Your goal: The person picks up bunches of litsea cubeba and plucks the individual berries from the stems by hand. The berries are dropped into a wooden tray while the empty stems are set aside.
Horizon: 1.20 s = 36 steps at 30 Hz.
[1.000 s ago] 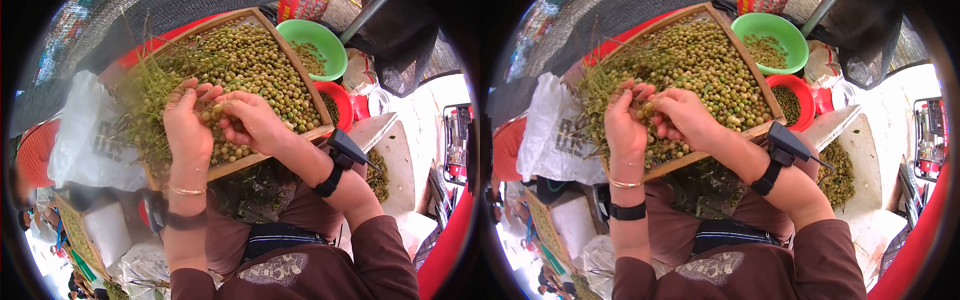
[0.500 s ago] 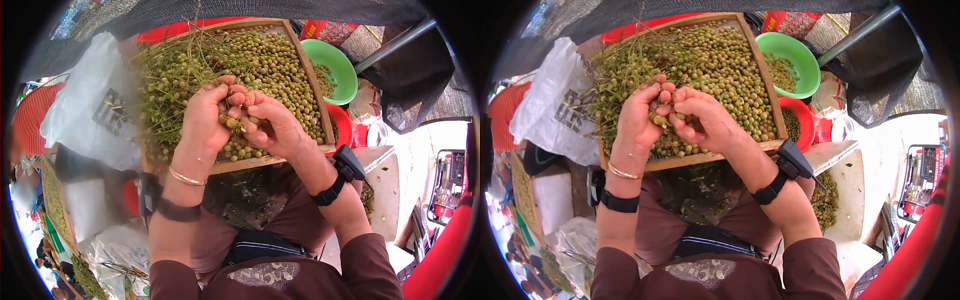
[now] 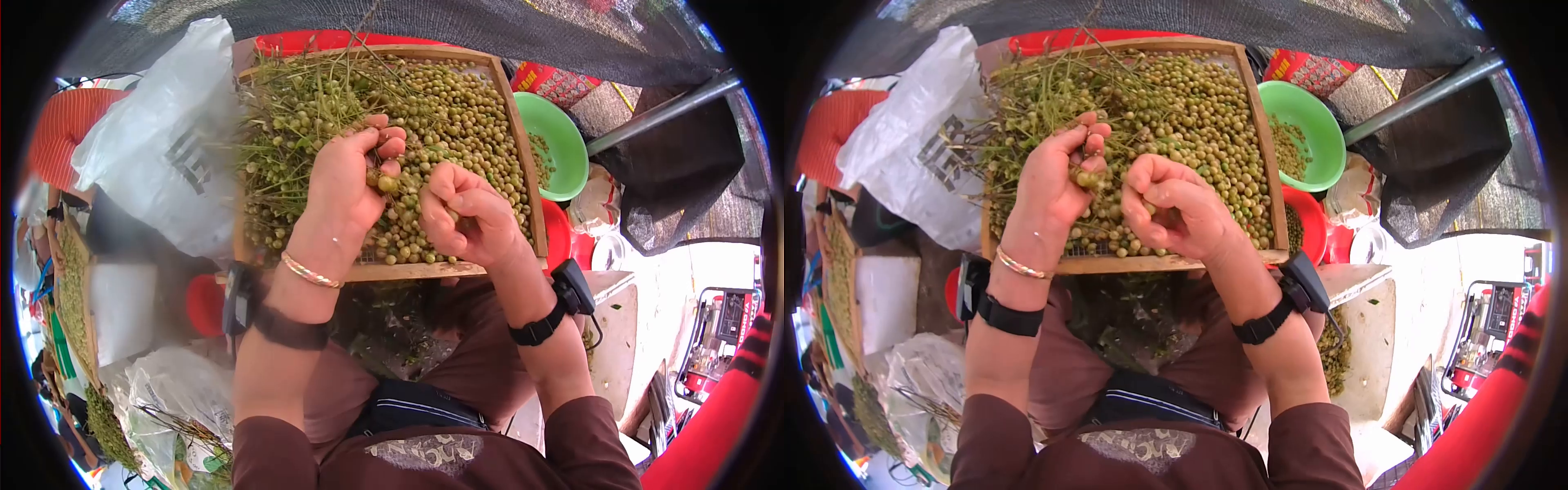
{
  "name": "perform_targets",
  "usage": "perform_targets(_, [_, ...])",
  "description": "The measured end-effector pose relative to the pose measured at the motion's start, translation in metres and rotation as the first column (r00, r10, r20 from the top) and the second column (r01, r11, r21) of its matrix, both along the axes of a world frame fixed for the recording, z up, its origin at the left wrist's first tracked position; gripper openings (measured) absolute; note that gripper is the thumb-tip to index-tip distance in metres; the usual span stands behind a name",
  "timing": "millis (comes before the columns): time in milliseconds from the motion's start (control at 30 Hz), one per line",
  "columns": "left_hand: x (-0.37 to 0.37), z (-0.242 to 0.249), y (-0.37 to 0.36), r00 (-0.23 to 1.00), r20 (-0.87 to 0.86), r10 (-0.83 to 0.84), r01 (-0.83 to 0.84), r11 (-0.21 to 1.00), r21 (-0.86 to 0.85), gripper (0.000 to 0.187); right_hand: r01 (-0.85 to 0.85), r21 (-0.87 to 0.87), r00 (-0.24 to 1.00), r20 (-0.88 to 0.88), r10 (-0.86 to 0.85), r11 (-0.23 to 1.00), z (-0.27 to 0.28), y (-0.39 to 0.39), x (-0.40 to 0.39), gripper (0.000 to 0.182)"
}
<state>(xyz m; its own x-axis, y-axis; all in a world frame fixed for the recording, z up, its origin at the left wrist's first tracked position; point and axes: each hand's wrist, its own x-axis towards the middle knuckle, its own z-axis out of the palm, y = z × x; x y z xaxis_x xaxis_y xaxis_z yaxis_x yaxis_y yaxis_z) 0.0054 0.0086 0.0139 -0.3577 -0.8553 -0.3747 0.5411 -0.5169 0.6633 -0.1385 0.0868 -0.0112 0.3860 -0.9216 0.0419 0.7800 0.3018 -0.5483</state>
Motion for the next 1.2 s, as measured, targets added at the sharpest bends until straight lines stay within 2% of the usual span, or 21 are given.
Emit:
perform_targets(33, [-0.001, 0.002, -0.001, 0.998, 0.004, 0.069, -0.070, 0.997, 0.040, 0.016, 0.059, 0.096, 0.994, -0.098, -0.050, 0.994, 0.007, 0.000, 0.003, 0.008])
perform_targets(67, [-0.002, 0.005, -0.002, 0.991, 0.010, 0.136, -0.136, 0.988, 0.075, 0.016, 0.056, 0.081, 0.994, -0.094, -0.048, 0.995, 0.010, -0.002, 0.005, 0.008])
perform_targets(133, [-0.006, 0.003, 0.002, 0.992, 0.023, 0.125, -0.125, 0.992, 0.021, 0.016, 0.174, 0.124, 0.907, -0.406, -0.110, 0.977, 0.014, -0.003, 0.010, 0.015])
perform_targets(200, [-0.013, 0.001, 0.006, 0.988, 0.047, 0.149, -0.146, 0.988, -0.054, 0.015, 0.204, 0.137, 0.888, -0.443, -0.124, 0.969, 0.014, -0.002, 0.014, 0.018])
perform_targets(300, [-0.022, -0.001, 0.010, 0.989, 0.065, 0.131, -0.123, 0.986, -0.109, 0.015, 0.364, 0.058, 0.729, -0.639, -0.246, 0.929, 0.016, -0.004, 0.017, 0.016])
perform_targets(467, [-0.022, -0.004, 0.009, 0.998, 0.044, 0.055, -0.052, 0.997, -0.056, 0.015, 0.302, 0.084, 0.781, -0.594, -0.195, 0.950, 0.021, 0.000, 0.002, 0.015])
perform_targets(533, [-0.020, -0.002, 0.008, 0.998, 0.045, 0.046, -0.045, 0.999, -0.028, 0.016, 0.201, 0.098, 0.812, -0.573, -0.109, 0.975, 0.022, 0.001, 0.000, 0.011])
perform_targets(633, [-0.014, 0.001, 0.001, 0.987, -0.047, 0.151, -0.149, 0.988, 0.033, 0.017, 0.188, 0.109, 0.879, -0.462, -0.118, 0.976, 0.021, 0.001, 0.000, 0.008])
perform_targets(767, [-0.012, 0.004, 0.001, 0.983, -0.073, 0.170, -0.170, 0.985, 0.006, 0.017, 0.233, 0.093, 0.860, -0.484, -0.161, 0.968, 0.020, 0.000, 0.005, 0.009])
perform_targets(867, [-0.012, 0.006, 0.003, 0.985, -0.070, 0.160, -0.160, 0.987, 0.010, 0.017, 0.286, 0.151, 0.819, -0.550, -0.160, 0.946, 0.021, 0.001, 0.008, 0.008])
perform_targets(1033, [-0.011, 0.006, 0.004, 0.986, -0.059, 0.156, -0.158, 0.987, -0.033, 0.017, 0.371, 0.058, 0.783, -0.556, -0.279, 0.927, 0.010, 0.000, 0.007, 0.014])
perform_targets(1167, [-0.012, 0.006, 0.003, 0.988, -0.056, 0.147, -0.149, 0.988, -0.032, 0.017, 0.336, 0.136, 0.780, -0.595, -0.194, 0.932, 0.015, -0.001, 0.006, 0.018])
perform_targets(1200, [-0.012, 0.006, 0.003, 0.987, -0.058, 0.148, -0.150, 0.988, -0.028, 0.017, 0.280, 0.126, 0.775, -0.614, -0.146, 0.952, 0.015, 0.000, 0.006, 0.019])
